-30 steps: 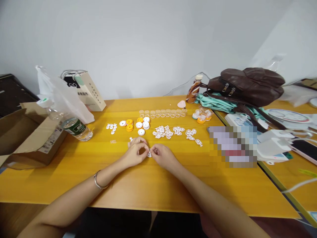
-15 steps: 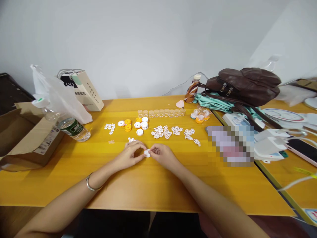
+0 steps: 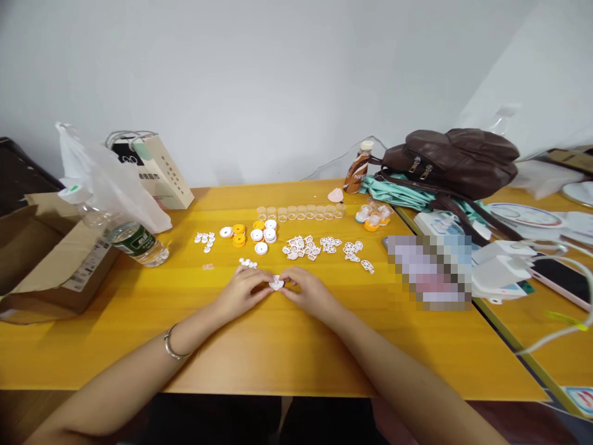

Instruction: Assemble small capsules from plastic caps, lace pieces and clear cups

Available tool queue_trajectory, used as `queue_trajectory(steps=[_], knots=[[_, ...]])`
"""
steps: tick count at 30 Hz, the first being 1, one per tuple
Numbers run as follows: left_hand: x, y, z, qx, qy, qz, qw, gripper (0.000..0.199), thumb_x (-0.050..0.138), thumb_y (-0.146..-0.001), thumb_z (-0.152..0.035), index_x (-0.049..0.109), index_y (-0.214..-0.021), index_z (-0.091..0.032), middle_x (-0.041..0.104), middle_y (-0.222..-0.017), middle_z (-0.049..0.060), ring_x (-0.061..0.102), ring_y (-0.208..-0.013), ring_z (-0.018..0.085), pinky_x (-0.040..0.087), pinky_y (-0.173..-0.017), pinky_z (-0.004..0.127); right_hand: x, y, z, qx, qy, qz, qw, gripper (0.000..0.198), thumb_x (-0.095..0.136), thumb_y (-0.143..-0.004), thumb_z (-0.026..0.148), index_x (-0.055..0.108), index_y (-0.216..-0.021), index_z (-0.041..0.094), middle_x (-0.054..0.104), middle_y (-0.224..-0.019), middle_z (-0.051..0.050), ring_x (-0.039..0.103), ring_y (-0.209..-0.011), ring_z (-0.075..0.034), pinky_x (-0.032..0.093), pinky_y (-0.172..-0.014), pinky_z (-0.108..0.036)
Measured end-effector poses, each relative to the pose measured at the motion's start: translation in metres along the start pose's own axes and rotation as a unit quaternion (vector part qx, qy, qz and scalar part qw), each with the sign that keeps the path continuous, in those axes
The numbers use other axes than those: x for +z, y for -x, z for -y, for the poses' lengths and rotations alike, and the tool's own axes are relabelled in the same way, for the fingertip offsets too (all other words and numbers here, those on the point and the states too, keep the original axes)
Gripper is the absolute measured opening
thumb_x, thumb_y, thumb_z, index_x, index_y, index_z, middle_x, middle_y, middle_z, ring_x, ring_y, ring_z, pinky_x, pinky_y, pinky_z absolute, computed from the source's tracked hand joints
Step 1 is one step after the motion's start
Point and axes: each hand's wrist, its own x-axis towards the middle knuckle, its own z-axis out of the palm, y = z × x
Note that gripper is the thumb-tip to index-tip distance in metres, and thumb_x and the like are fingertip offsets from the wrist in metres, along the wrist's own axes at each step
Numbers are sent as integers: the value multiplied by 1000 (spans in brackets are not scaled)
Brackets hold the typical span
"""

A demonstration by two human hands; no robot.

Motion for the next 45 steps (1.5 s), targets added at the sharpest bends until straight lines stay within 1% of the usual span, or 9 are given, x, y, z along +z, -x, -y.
queue_trajectory(steps=[6, 14, 21, 26, 31, 34, 37, 40, 45], knots=[[4, 0, 4, 13, -22, -13, 1000, 16, 51, -86, -27, 64, -96, -25, 68, -103, 2, 62, -92, 15, 30, -83, 32, 1, 1, -6, -54, 3, 6, 999, 13, 53, -82, 18, 61, -92, 20, 65, -91, -5, 61, -86, -15, 50, -79, -28], [3, 2, 4, 69, -89, -36, 993, 19, 48, -89, -27, 67, -90, -25, 68, -101, 1, 63, -86, 14, 29, -80, 33, 2, 3, -7, -82, 109, 5, 991, 15, 50, -85, 19, 65, -85, 19, 63, -91, -8, 60, -84, -17, 51, -77, -31], [1, 4, -3, 112, -201, -2, 973, 23, 40, -91, -22, 62, -96, -19, 66, -104, 5, 58, -97, 18, 28, -82, 38, 2, 2, 3, -115, 204, 20, 972, 18, 45, -86, 17, 63, -81, 17, 60, -86, -9, 58, -80, -18, 52, -74, -34], [5, 7, -12, 128, -253, 10, 959, 22, 40, -90, -17, 58, -102, -14, 59, -115, 9, 52, -107, 21, 28, -87, 41, 3, 3, 4, -113, 204, 6, 972, 12, 48, -84, 16, 60, -83, 17, 60, -90, -9, 58, -84, -19, 52, -77, -35], [-15, 3, -6, 81, -196, -31, 977, 22, 43, -89, -23, 58, -104, -20, 60, -111, 7, 54, -99, 19, 33, -81, 37, 3, 2, 3, -103, 184, -14, 977, 7, 51, -82, 16, 58, -83, 18, 61, -89, -9, 59, -82, -19, 51, -76, -34], [-35, 0, 19, -18, -151, -80, 985, 19, 45, -87, -22, 61, -98, -20, 62, -102, 6, 55, -94, 19, 37, -81, 36, 2, 2, 3, -91, 175, -12, 980, 7, 52, -81, 17, 58, -84, 18, 62, -91, -10, 59, -83, -20, 51, -75, -34], [-47, -3, 49, -85, -91, -79, 989, 19, 47, -84, -18, 62, -95, -18, 61, -96, 7, 55, -92, 19, 42, -82, 34, 1, 2, 2, -80, 148, -10, 986, 7, 53, -81, 18, 57, -86, 19, 62, -93, -9, 60, -85, -19, 50, -75, -33], [-48, -5, 67, -87, -35, -43, 995, 19, 47, -83, -15, 63, -93, -18, 61, -93, 7, 57, -89, 18, 45, -83, 33, 1, 2, 2, -67, 118, -12, 991, 10, 53, -81, 18, 56, -89, 21, 63, -90, -7, 60, -83, -19, 50, -75, -33], [-42, -5, 73, -68, -28, -14, 997, 14, 51, -83, -16, 64, -87, -17, 62, -87, 6, 58, -83, 15, 47, -78, 29, 0, 1, 3, -49, 103, -12, 993, 12, 55, -81, 21, 55, -93, 21, 63, -88, -7, 60, -83, -19, 49, -75, -33]])
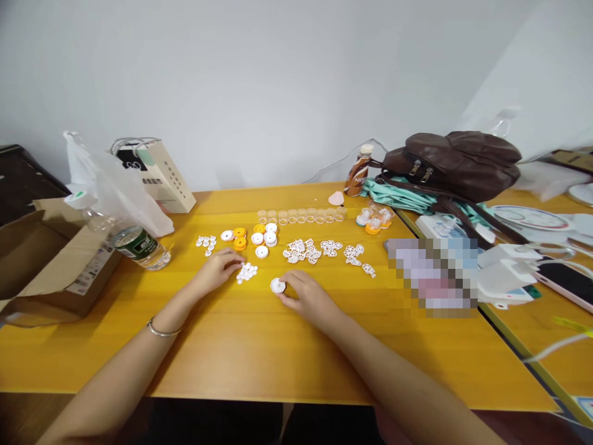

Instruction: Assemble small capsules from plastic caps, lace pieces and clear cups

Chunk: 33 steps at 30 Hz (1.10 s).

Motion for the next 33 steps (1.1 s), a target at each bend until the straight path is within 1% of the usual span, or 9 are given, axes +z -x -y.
queue_trajectory(steps=[5, 9, 13, 17, 22, 28, 33], knots=[[1, -2, 2, 5, -27, -2, 1000, 12, 51, -83, -18, 63, -80, -16, 62, -83, 5, 57, -79, 15, 47, -75, 27, 0, 0, 1, 14, -1, 5, 1000, 13, 55, -81, 22, 54, -94, 20, 62, -90, -7, 58, -85, -19, 47, -78, -34], [0, -3, 1, 16, -69, 8, 997, 15, 50, -84, -20, 64, -81, -17, 63, -84, 6, 57, -82, 18, 43, -78, 33, 0, -1, 1, 24, 5, 6, 1000, 18, 56, -80, 23, 53, -97, 20, 60, -94, -7, 57, -89, -20, 47, -81, -35], [-1, -3, -3, 24, -99, 20, 995, 19, 47, -85, -21, 65, -80, -17, 63, -82, 8, 56, -83, 22, 41, -79, 38, 1, -1, 2, 20, 0, 12, 1000, 19, 57, -80, 22, 53, -98, 20, 60, -94, -7, 56, -90, -20, 47, -81, -35], [-4, -2, -3, 35, -89, 32, 995, 18, 47, -85, -18, 64, -81, -18, 63, -84, 8, 56, -84, 20, 42, -79, 35, 0, -1, 3, 14, -2, 9, 1000, 19, 57, -79, 21, 54, -97, 21, 61, -92, -7, 57, -88, -20, 47, -80, -35], [-2, -4, 2, 29, -52, 30, 998, 14, 47, -84, -16, 59, -76, -17, 60, -80, 4, 56, -78, 16, 45, -73, 28, 1, -2, 3, 14, -8, 2, 1000, 17, 58, -78, 22, 55, -95, 21, 62, -91, -7, 59, -86, -20, 48, -79, -35], [0, -1, 3, 11, -40, 26, 999, 8, 51, -82, -19, 56, -77, -17, 60, -81, 5, 56, -78, 16, 46, -73, 28, 0, -2, 3, 17, -13, 6, 1000, 16, 57, -79, 21, 55, -95, 20, 62, -91, -7, 58, -86, -19, 48, -79, -35], [-6, 1, 1, 10, -51, 27, 998, 10, 49, -83, -20, 58, -78, -17, 61, -80, 5, 56, -75, 15, 46, -71, 27, 1, -2, 1, 15, -15, 3, 1000, 15, 57, -79, 22, 56, -95, 21, 62, -90, -7, 59, -85, -19, 48, -78, -35]])
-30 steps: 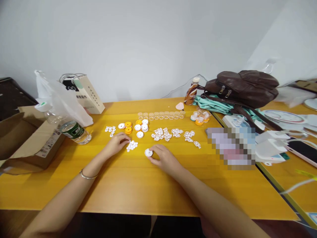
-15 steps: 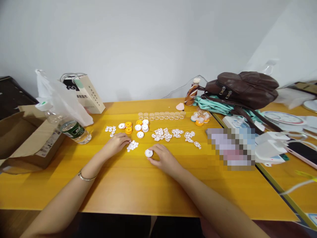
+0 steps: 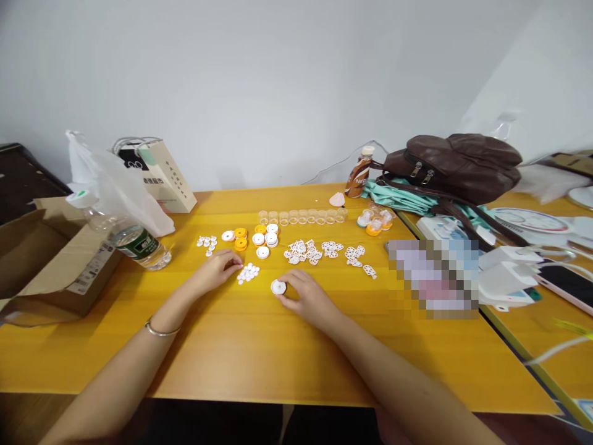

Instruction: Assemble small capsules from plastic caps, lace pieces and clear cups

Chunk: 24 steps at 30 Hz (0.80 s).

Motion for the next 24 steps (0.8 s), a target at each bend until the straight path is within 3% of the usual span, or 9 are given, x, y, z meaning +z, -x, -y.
queue_trajectory(steps=[10, 16, 21, 24], knots=[[0, -4, 0, 22, -42, 6, 999, 20, 46, -86, -21, 65, -81, -18, 64, -83, 7, 57, -81, 20, 43, -77, 34, -1, 0, 2, 0, 1, 4, 1000, 16, 57, -79, 22, 56, -95, 21, 62, -90, -6, 59, -86, -19, 48, -78, -34], [-1, -2, 0, 21, 2, 7, 1000, 15, 48, -85, -20, 63, -83, -18, 63, -83, 5, 58, -81, 17, 46, -76, 29, -1, 0, 2, -1, -3, 5, 1000, 15, 57, -79, 22, 56, -94, 21, 62, -90, -6, 58, -86, -19, 48, -79, -34], [1, -5, 2, -4, 28, 2, 1000, 10, 52, -81, -19, 59, -75, -16, 61, -76, 4, 57, -70, 14, 46, -66, 25, 0, 0, 1, 4, 0, 12, 1000, 15, 55, -81, 22, 55, -95, 20, 62, -91, -7, 58, -86, -19, 47, -79, -35], [3, -7, 2, 0, 32, 8, 999, 13, 50, -82, -18, 58, -71, -17, 61, -76, 4, 56, -72, 15, 45, -69, 27, 1, 0, 1, 2, -2, 11, 1000, 15, 55, -80, 21, 56, -95, 20, 62, -90, -7, 58, -86, -19, 47, -79, -34]])
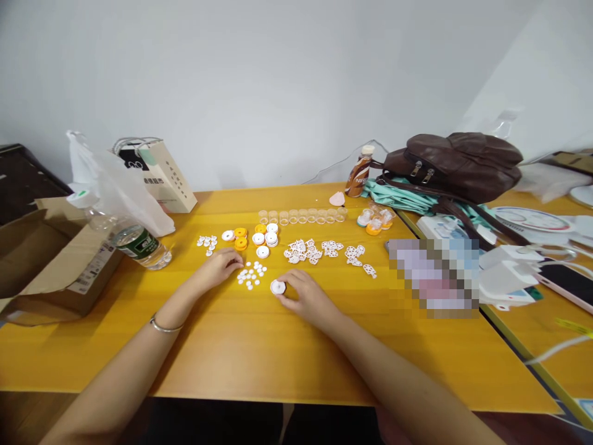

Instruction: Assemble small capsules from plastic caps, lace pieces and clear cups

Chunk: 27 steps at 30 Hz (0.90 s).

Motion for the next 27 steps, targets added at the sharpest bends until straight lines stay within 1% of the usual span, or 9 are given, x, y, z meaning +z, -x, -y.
queue_trajectory(steps=[7, 9, 13, 15, 17, 21, 24, 27], knots=[[-6, 6, -7, 7, 12, 6, 1000, 11, 47, -84, -16, 57, -79, -16, 59, -80, 5, 53, -78, 16, 44, -74, 29, 0, 0, 1, 1, -5, 2, 1000, 16, 56, -80, 20, 55, -96, 20, 62, -91, -6, 57, -86, -19, 46, -79, -34], [-9, 8, -10, 2, 35, 20, 999, 10, 48, -84, -18, 57, -82, -16, 60, -83, 4, 54, -79, 16, 44, -75, 28, 1, 0, 1, 3, -4, 5, 1000, 16, 56, -80, 20, 54, -96, 20, 62, -92, -6, 57, -86, -19, 46, -79, -34], [-12, 10, -18, -18, 105, 69, 992, 12, 49, -85, -22, 59, -89, -17, 61, -89, 4, 56, -81, 14, 45, -76, 28, 1, 0, 1, 3, -7, 2, 1000, 16, 56, -80, 20, 55, -95, 20, 62, -91, -6, 57, -85, -19, 46, -78, -34], [-11, 11, -25, -12, 112, 65, 992, 13, 49, -85, -25, 59, -89, -17, 60, -89, 4, 56, -82, 14, 45, -77, 28, 0, -1, 1, 3, -8, 1, 1000, 15, 56, -79, 20, 55, -95, 20, 62, -90, -6, 57, -85, -19, 46, -77, -34], [-7, 13, -37, 14, 113, 63, 992, 14, 51, -85, -28, 59, -90, -17, 59, -90, 4, 56, -84, 14, 44, -79, 28, 0, -1, 1, 4, -9, 2, 1000, 16, 56, -79, 20, 55, -95, 20, 62, -90, -6, 58, -85, -19, 46, -78, -34], [10, 17, -64, 82, 93, 96, 988, 20, 60, -79, -33, 58, -93, -17, 58, -89, 4, 54, -85, 16, 45, -77, 28, 1, -1, -1, 7, -15, 1, 1000, 19, 57, -78, 20, 54, -97, 19, 62, -91, -6, 58, -86, -19, 47, -78, -35], [22, 20, -74, 86, 76, 99, 988, 14, 58, -81, -28, 58, -89, -17, 59, -87, 4, 54, -84, 16, 45, -77, 29, 4, 0, -4, 8, -19, -4, 1000, 23, 57, -77, 20, 54, -100, 19, 62, -94, -7, 58, -88, -19, 47, -80, -35], [27, 20, -75, 81, 79, 95, 989, 7, 54, -83, -21, 59, -86, -16, 60, -84, 4, 55, -81, 15, 45, -75, 27, 6, 2, -6, 7, -25, -13, 1000, 27, 58, -76, 19, 53, -103, 20, 63, -98, -7, 58, -91, -20, 48, -82, -36]])
